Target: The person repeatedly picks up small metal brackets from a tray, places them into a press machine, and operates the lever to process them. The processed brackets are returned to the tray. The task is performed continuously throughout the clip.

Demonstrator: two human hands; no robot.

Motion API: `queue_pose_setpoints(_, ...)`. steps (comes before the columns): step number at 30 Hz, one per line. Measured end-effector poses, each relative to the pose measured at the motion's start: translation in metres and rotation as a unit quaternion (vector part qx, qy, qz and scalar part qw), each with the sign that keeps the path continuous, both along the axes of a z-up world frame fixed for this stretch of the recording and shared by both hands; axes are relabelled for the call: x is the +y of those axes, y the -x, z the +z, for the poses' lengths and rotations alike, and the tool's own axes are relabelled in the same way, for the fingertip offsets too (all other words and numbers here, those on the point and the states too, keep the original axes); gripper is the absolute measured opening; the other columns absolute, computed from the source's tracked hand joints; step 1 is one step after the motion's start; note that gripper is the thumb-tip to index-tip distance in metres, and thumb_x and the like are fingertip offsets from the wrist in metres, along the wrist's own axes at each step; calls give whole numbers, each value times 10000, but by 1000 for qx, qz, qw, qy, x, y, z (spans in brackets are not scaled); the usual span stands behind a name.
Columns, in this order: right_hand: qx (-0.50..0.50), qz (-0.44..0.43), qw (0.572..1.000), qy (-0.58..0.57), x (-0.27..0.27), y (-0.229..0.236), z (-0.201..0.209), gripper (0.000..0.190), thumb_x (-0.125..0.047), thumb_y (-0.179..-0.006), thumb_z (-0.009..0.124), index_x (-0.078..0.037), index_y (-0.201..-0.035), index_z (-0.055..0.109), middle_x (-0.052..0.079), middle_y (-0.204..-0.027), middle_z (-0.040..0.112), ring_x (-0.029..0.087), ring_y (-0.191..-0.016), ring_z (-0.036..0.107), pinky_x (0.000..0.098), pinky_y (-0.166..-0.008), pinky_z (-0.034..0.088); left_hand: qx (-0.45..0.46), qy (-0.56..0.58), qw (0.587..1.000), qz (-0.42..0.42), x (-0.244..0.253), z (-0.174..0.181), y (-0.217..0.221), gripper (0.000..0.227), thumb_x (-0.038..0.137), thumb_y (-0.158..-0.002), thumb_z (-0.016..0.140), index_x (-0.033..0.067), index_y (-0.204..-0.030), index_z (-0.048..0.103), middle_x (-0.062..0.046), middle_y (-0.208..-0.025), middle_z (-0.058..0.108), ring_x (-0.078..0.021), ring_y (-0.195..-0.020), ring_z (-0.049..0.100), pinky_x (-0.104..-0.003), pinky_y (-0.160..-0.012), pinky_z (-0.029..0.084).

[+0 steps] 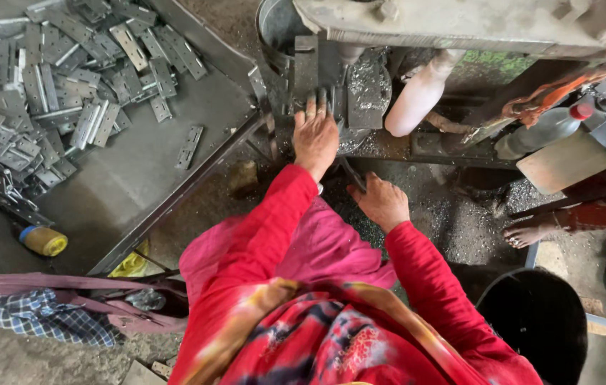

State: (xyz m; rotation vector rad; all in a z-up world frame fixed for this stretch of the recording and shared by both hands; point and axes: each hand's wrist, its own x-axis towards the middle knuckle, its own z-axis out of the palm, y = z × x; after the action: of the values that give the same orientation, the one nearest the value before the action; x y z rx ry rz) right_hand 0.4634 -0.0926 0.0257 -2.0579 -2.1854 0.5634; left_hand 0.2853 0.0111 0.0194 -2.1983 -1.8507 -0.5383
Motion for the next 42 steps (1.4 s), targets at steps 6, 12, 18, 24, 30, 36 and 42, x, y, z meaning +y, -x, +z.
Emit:
queue_pose_setpoints(6, 49, -52, 995, 69, -14, -11, -72, 616, -602, -935, 592, -27, -1127, 702, 281, -1042, 724, 466, -1007, 698, 551, -875, 550, 5, 6, 1000, 7, 25, 5, -5, 469, 265, -984, 537, -59, -1303, 652, -186, -1548, 475, -349, -1442, 410, -453, -1033, 367)
queue_pose_setpoints(12, 48, -58, 992, 98, -15, -14, -81, 648, -633, -887, 639, -21, -1090, 707, 285, -1009, 724, 462, -980, 702, 540, -857, 556, -21, -4, 1000, -10, -2, 10, 3, 328, 192, -944, 551, 8, -1149, 728, -132, -1576, 497, -324, -1465, 404, -462, -1053, 368)
queue_pose_setpoints(18, -44, 104, 994, -15, 0, -20, -74, 454, -493, -1011, 548, -101, -1188, 695, 266, -1002, 718, 445, -897, 719, 544, -710, 568, -13, 73, 997, 14, 16, 9, -4, 285, 187, -970, 553, 49, -1140, 737, -115, -1563, 495, -326, -1492, 374, -481, -1105, 338)
queue_pose_setpoints(24, 102, -68, 991, 58, -13, -8, -84, 472, -519, -905, 639, -90, -1096, 693, 267, -997, 739, 458, -963, 706, 558, -829, 551, 5, -48, 999, 22, 30, 6, 5, 428, 192, -899, 567, -4, -1252, 707, -124, -1554, 496, -337, -1410, 397, -481, -1001, 347)
queue_pose_setpoints(30, 62, -48, 993, 83, 10, -16, -60, 600, -615, -950, 594, -37, -1103, 642, 295, -987, 709, 470, -971, 693, 566, -829, 543, 18, 60, 998, 29, 61, -1, -1, 317, 164, -1041, 532, 27, -1279, 691, -118, -1545, 529, -301, -1537, 399, -471, -1157, 339)
queue_pose_setpoints(36, 85, -71, 991, 72, -26, -10, -79, 524, -569, -924, 575, -81, -1063, 707, 269, -989, 732, 473, -969, 703, 566, -846, 543, -26, 25, 999, 24, 44, -14, -7, 421, 194, -969, 529, -13, -1317, 643, -135, -1605, 435, -334, -1479, 374, -479, -1074, 333)
queue_pose_setpoints(42, 73, -44, 992, 90, 11, -13, -57, 584, -609, -926, 616, -45, -1061, 680, 266, -965, 726, 457, -940, 707, 546, -823, 551, -29, 34, 999, 28, 52, 5, -1, 440, 189, -994, 478, 24, -1378, 616, -75, -1601, 435, -320, -1497, 334, -482, -1102, 316)
